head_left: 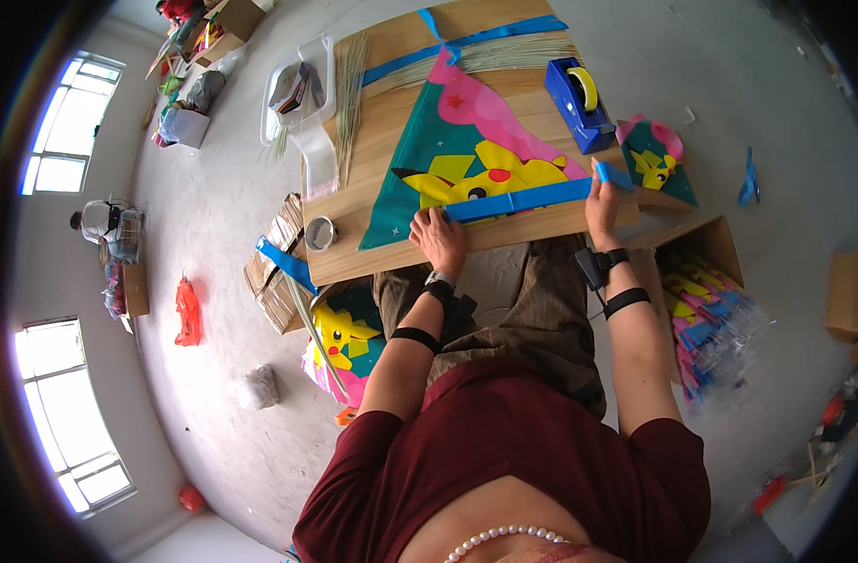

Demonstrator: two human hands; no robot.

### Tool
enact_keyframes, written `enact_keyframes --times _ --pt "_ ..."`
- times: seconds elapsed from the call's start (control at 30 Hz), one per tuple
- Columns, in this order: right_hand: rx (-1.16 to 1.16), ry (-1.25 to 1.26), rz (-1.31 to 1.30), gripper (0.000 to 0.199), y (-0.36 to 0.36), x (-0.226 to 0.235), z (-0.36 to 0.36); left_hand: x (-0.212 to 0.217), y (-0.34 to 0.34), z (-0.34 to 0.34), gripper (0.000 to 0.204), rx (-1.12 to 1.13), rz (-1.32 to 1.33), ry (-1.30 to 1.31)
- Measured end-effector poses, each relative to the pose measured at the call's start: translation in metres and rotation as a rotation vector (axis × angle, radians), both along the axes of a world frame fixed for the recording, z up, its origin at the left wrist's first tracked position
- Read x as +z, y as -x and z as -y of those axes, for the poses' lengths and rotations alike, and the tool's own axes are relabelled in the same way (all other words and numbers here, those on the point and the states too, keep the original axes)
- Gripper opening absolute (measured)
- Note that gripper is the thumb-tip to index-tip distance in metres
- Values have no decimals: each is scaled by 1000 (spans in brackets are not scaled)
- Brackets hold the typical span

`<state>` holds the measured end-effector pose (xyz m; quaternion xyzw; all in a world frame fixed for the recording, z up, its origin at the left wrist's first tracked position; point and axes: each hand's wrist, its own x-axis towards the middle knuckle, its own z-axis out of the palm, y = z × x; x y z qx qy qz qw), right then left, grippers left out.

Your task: Assemble and fold decorative kites in a workshop environment.

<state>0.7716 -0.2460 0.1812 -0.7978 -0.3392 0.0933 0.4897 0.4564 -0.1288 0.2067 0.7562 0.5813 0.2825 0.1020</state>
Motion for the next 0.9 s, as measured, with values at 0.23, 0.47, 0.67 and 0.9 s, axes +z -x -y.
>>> enact_keyframes --times 0.23,0.47,0.67,0.9 --pt "310 155 501 48 23 7 4 -2 3 0 25 -16 15 -5" --pt "348 340 557 70 31 18 11 5 25 -17 31 -184 3 79" --pt "331 366 661 76 31 18 12 46 20 -8 73 -315 -146 73" --pt "394 437 619 75 31 23 14 61 -128 22 77 -836 -60 52"
